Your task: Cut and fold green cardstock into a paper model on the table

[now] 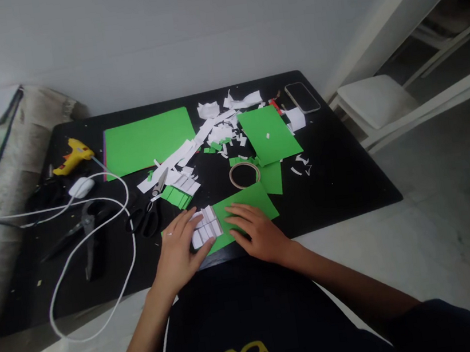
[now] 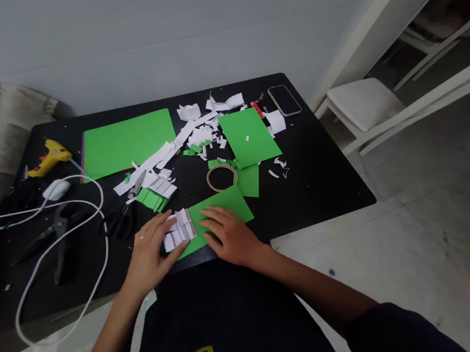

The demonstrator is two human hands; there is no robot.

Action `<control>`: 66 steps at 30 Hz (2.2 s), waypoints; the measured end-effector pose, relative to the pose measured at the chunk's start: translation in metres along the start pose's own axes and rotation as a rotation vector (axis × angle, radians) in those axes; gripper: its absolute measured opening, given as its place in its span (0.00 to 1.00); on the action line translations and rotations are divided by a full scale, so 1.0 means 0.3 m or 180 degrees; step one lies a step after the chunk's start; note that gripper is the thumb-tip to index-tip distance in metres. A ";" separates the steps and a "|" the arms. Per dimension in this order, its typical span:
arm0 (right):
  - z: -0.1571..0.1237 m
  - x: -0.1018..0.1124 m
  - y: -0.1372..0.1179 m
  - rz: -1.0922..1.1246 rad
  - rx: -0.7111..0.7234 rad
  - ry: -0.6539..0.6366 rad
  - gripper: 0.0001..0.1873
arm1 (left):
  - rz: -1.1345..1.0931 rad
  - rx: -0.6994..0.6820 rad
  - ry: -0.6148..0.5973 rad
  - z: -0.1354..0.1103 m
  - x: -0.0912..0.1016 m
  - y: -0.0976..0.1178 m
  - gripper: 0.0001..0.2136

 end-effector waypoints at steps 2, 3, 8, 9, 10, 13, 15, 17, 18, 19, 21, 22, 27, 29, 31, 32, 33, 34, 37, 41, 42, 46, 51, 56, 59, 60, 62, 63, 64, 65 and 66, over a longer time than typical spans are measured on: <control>0.000 -0.001 0.000 -0.0001 -0.0005 0.0003 0.16 | 0.0009 -0.0014 -0.0006 0.000 0.000 0.001 0.21; 0.000 -0.001 0.000 0.0001 -0.0008 0.0005 0.16 | 0.0012 -0.0024 -0.0006 0.000 0.000 0.002 0.21; 0.003 0.001 0.002 0.0013 -0.0048 0.0009 0.16 | 0.0012 -0.0052 0.0024 0.003 0.004 0.007 0.21; 0.004 0.004 0.002 0.0023 -0.0057 0.0019 0.16 | 0.0005 -0.0053 0.0028 0.004 0.004 0.008 0.21; 0.005 0.005 0.002 0.0032 -0.0063 0.0023 0.16 | 0.0001 -0.0056 0.0027 0.004 0.005 0.009 0.21; 0.008 0.007 0.001 0.0034 -0.0077 0.0003 0.16 | 0.0002 -0.0082 0.0035 0.004 0.007 0.012 0.21; 0.009 0.006 0.000 0.0020 -0.0079 -0.0009 0.15 | -0.0006 -0.0091 0.0039 0.002 0.008 0.013 0.22; 0.009 0.005 0.000 0.0011 -0.0081 -0.0014 0.16 | -0.0015 -0.0085 0.0034 0.000 0.010 0.012 0.22; 0.008 0.004 0.001 0.0010 -0.0085 -0.0014 0.16 | -0.0012 -0.0077 0.0022 -0.002 0.010 0.012 0.22; 0.008 0.004 0.001 0.0007 -0.0089 -0.0011 0.16 | -0.0003 -0.0067 0.0007 -0.002 0.009 0.011 0.22; 0.008 0.005 0.001 -0.0002 -0.0087 -0.0003 0.15 | 0.0021 -0.0050 -0.0019 -0.003 0.009 0.011 0.22; 0.008 0.005 0.000 -0.0008 -0.0082 -0.0002 0.15 | 0.0029 -0.0044 -0.0025 -0.003 0.009 0.012 0.22; 0.009 0.007 -0.002 -0.0021 -0.0064 0.0002 0.15 | 0.0059 -0.0033 0.0017 0.002 0.013 0.018 0.21; 0.009 0.009 -0.003 -0.0019 -0.0060 0.0015 0.15 | 0.0080 -0.0057 0.0030 0.004 0.014 0.021 0.21; 0.008 0.009 -0.002 -0.0015 -0.0070 0.0010 0.15 | 0.0079 -0.0067 0.0040 0.004 0.014 0.021 0.21; 0.008 0.008 -0.001 -0.0011 -0.0078 0.0000 0.15 | 0.0073 -0.0064 0.0042 0.004 0.014 0.020 0.21; 0.008 0.007 0.000 -0.0007 -0.0085 -0.0012 0.15 | 0.0069 -0.0058 0.0041 0.004 0.013 0.018 0.21; 0.008 0.007 0.000 -0.0005 -0.0088 -0.0016 0.15 | 0.0068 -0.0051 0.0037 0.003 0.012 0.016 0.22; 0.009 0.008 -0.001 0.0000 -0.0074 0.0007 0.15 | 0.0059 -0.0039 0.0035 0.001 0.011 0.010 0.22; 0.009 0.007 0.000 0.0016 -0.0081 -0.0010 0.16 | 0.0042 -0.0041 0.0041 0.001 0.011 0.009 0.22; 0.009 0.006 0.001 0.0016 -0.0088 -0.0017 0.16 | 0.0045 -0.0050 0.0044 0.002 0.011 0.011 0.22; 0.009 0.004 0.001 -0.0006 -0.0089 -0.0025 0.16 | 0.0049 -0.0047 0.0055 0.004 0.012 0.014 0.21; 0.008 0.005 0.000 0.0001 -0.0059 0.0015 0.15 | 0.0080 -0.0068 0.0056 0.003 0.012 0.014 0.21; 0.007 0.002 0.003 0.0012 -0.0084 -0.0007 0.16 | 0.0071 -0.0043 0.0054 0.002 0.012 0.011 0.22; 0.006 0.001 0.004 0.0018 -0.0082 -0.0001 0.16 | 0.0059 -0.0018 0.0047 0.003 0.012 0.009 0.21; 0.006 0.000 0.004 0.0016 -0.0084 -0.0002 0.16 | 0.0053 -0.0012 0.0038 0.003 0.011 0.009 0.22; 0.007 -0.002 0.006 0.0010 -0.0085 0.0005 0.16 | 0.0040 -0.0001 0.0027 0.003 0.008 0.007 0.22; 0.008 -0.002 0.006 0.0009 -0.0084 0.0010 0.16 | 0.0032 0.0001 0.0028 0.003 0.007 0.007 0.22; 0.008 -0.001 0.006 0.0009 -0.0083 0.0016 0.16 | 0.0019 0.0004 0.0032 0.002 0.007 0.006 0.22; 0.008 0.000 0.004 0.0005 -0.0076 0.0019 0.16 | -0.0007 0.0007 0.0042 0.000 0.008 0.005 0.21; 0.007 0.001 0.001 -0.0007 -0.0053 0.0007 0.17 | -0.0050 0.0017 0.0070 -0.002 0.012 0.004 0.21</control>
Point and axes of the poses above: each hand's wrist, its own z-axis towards the middle knuckle, its own x-axis out of the back of the hand, y = z × x, the point moved 10 cm from there along z, towards the middle knuckle, and after that the axes turned 14 degrees about -z, right-handed, at the moved point
